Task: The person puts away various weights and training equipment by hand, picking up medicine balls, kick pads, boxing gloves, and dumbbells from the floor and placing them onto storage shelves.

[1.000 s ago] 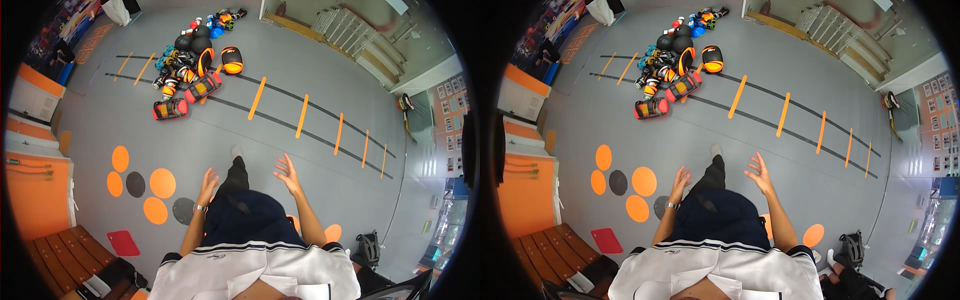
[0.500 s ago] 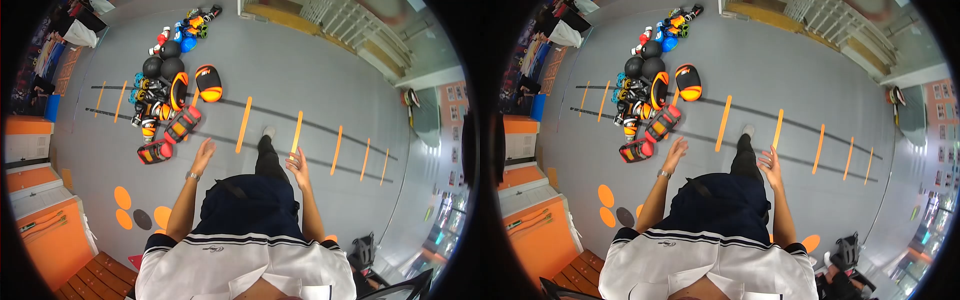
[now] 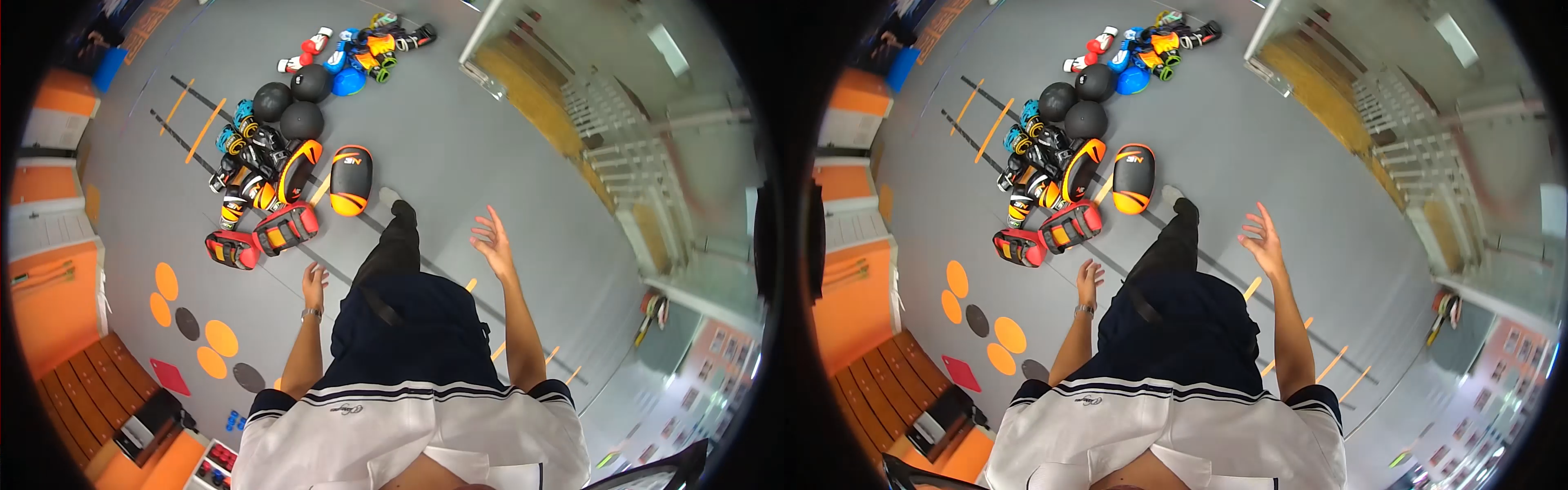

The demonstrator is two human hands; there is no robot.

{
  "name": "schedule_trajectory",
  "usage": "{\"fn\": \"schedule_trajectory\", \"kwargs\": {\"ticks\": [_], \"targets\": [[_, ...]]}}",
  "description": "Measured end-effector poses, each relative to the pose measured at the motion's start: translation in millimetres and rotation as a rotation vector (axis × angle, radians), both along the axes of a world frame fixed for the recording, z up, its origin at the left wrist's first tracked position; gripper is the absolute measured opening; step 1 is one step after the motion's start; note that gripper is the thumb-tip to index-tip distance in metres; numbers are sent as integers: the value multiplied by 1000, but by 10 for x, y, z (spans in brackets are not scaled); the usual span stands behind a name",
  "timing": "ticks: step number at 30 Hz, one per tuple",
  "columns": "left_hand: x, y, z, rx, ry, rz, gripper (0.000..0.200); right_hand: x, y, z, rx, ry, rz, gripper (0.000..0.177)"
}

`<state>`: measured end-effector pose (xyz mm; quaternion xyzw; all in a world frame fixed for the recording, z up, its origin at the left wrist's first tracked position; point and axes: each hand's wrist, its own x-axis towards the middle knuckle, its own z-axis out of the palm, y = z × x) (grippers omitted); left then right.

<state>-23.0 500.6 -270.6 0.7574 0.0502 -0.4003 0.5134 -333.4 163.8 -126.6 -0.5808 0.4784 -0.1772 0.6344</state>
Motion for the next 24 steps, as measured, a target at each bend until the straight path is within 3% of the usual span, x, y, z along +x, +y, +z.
{"fn": "schedule_trajectory", "kwargs": {"ticks": [7,13,19,24], "targets": [[898,-2165,378,-240,-40,24,46,1639,-1700,48,56,-72,252,85],[1794,-3431,893,-391,-179,108,42,3184,-2910,112,98,-142,492,83],[2371,-4375,682,-354,-240,425,40,4762,-4025,-367,200,-88,821,79],[2535,-5025,677,-279,-136,670,39,5742,-4769,-760,219,86,1040,77]]}}
